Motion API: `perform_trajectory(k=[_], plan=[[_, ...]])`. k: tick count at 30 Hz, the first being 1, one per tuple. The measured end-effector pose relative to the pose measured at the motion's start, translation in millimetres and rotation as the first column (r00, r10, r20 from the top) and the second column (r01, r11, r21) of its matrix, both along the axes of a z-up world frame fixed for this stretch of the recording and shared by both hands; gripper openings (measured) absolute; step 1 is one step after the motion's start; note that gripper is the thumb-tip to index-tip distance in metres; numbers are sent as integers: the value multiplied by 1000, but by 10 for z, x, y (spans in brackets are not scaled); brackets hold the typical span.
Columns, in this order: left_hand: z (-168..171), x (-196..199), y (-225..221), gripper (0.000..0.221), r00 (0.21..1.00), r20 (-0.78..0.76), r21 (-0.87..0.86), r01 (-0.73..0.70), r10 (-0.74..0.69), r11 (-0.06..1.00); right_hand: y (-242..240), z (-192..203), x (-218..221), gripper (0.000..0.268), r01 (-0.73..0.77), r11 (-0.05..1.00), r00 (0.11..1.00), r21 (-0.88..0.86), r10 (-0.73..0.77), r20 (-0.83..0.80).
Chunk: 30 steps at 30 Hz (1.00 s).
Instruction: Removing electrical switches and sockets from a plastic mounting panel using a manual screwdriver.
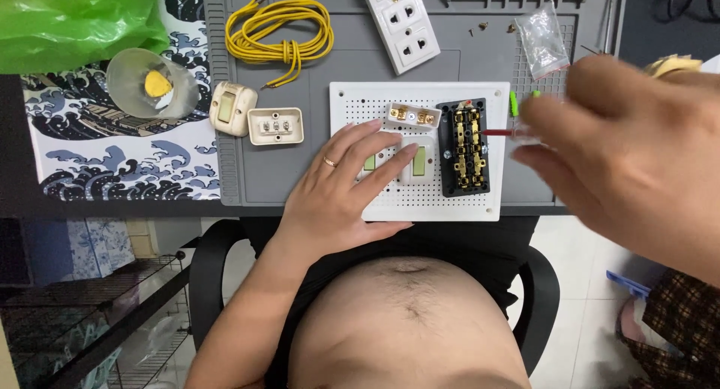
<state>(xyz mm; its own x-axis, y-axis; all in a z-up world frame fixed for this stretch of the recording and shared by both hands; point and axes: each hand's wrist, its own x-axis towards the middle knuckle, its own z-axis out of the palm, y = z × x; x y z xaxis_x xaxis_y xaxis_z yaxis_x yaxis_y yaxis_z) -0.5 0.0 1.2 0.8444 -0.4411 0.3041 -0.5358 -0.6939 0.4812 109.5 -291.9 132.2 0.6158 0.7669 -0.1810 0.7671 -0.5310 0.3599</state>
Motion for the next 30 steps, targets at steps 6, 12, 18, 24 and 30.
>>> perform_trajectory(k=[6, 12, 18, 24, 30], plan=[[-57, -17, 1, 83, 999, 32, 8, -9, 8, 1000, 71, 133, -10, 15, 76, 981, 986, 178, -46, -162], [-40, -15, 6, 90, 1000, -1, -4, 1, -1, 1000, 19, 140, 102, 18, 120, 932, 940, 341, 3, -340], [-56, -21, -6, 82, 1000, 24, 20, -17, 17, 1000, -40, 44, -56, 7, 13, 966, 993, 260, 17, -114], [-24, -12, -25, 80, 999, 35, 1, -19, 19, 1000, -101, -62, -39, 39, 82, 983, 997, 167, -80, -19], [-8, -37, -22, 98, 1000, -4, -27, -23, 23, 999, 44, 129, -30, 19, -26, 974, 996, 226, 45, -77]])
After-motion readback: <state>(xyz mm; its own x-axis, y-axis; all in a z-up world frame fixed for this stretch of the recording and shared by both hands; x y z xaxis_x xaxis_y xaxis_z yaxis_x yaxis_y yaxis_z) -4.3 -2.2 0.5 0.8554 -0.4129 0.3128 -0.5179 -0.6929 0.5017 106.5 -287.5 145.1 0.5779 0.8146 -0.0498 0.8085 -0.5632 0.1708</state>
